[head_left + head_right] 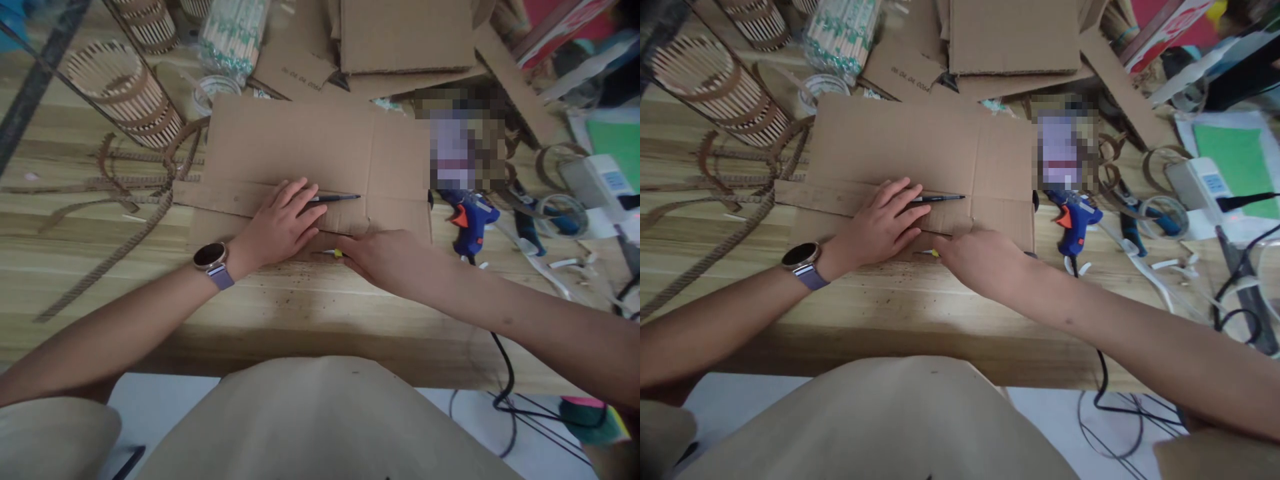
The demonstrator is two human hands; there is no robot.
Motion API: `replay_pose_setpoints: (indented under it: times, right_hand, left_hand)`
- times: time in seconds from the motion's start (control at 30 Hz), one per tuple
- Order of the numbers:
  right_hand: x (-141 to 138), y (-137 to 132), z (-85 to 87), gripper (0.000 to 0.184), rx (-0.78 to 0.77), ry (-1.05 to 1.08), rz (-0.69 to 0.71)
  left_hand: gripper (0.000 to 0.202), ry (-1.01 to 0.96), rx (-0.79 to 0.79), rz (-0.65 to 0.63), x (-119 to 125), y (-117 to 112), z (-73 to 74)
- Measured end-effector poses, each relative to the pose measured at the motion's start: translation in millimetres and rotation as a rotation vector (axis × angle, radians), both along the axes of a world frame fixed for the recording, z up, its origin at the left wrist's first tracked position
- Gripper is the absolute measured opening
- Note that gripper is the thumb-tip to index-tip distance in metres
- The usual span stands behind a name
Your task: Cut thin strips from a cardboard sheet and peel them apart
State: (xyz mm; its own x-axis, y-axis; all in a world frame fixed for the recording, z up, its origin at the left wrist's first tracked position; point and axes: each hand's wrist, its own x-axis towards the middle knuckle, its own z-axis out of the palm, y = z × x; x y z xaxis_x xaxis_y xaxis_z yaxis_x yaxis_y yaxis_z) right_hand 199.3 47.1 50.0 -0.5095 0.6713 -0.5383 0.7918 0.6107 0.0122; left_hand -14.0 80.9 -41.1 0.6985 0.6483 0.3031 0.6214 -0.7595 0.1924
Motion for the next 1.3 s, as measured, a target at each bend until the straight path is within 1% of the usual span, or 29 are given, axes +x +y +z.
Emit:
replay_pose_setpoints:
  times: [0.3,0.43,0.53,0.6,0.7,0.8,0.9,1.0,1.03,1.17,1.3]
  right_hand:
    - [0,1,0.7,0.039,0.0,0.001,0.005]
    - [-3,-1,-0.4,0.041,0.007,-0.052,0.007]
    - [-6,-4,0.3,0.045,0.042,-0.068,0.059]
    - [-11,-5,4.1,0.05,0.041,-0.095,0.092]
    - [-21,-5,14.7,0.057,-0.005,-0.181,0.102]
    - [-29,-4,25.7,0.058,-0.034,-0.237,0.141]
    - [-33,-5,30.3,0.057,-0.048,-0.224,0.17]
    - [-31,-6,27.7,0.05,-0.034,-0.168,0.12]
    - [-29,-7,26.0,0.051,-0.026,-0.164,0.113]
    - [-27,-7,22.1,0.06,-0.027,-0.201,0.187]
    - [-31,-5,22.3,0.068,-0.04,-0.218,0.16]
  left_hand:
    - [0.041,0.004,-0.017,-0.004,0,0,1.7]
    - [0.04,0.01,-0.012,0.005,1,-1,2.3]
    - [0.04,0.015,-0.007,0.005,1,-1,2.5]
    - [0.04,0.015,-0.006,0.003,1,-1,2.3]
    - [0.04,0.003,-0.016,-0.004,1,-1,1.9]
    - [0.039,-0.012,-0.04,0.0,1,-1,2.4]
    - [0.038,-0.009,-0.048,0.01,1,-2,3.7]
    - [0.039,0.002,-0.051,0.011,1,-2,4.6]
    - [0.039,0.006,-0.049,0.011,1,-2,4.6]
    - [0.04,0.018,-0.021,0.007,1,-2,3.9]
    - [0.039,0.021,-0.006,0.009,1,-3,3.3]
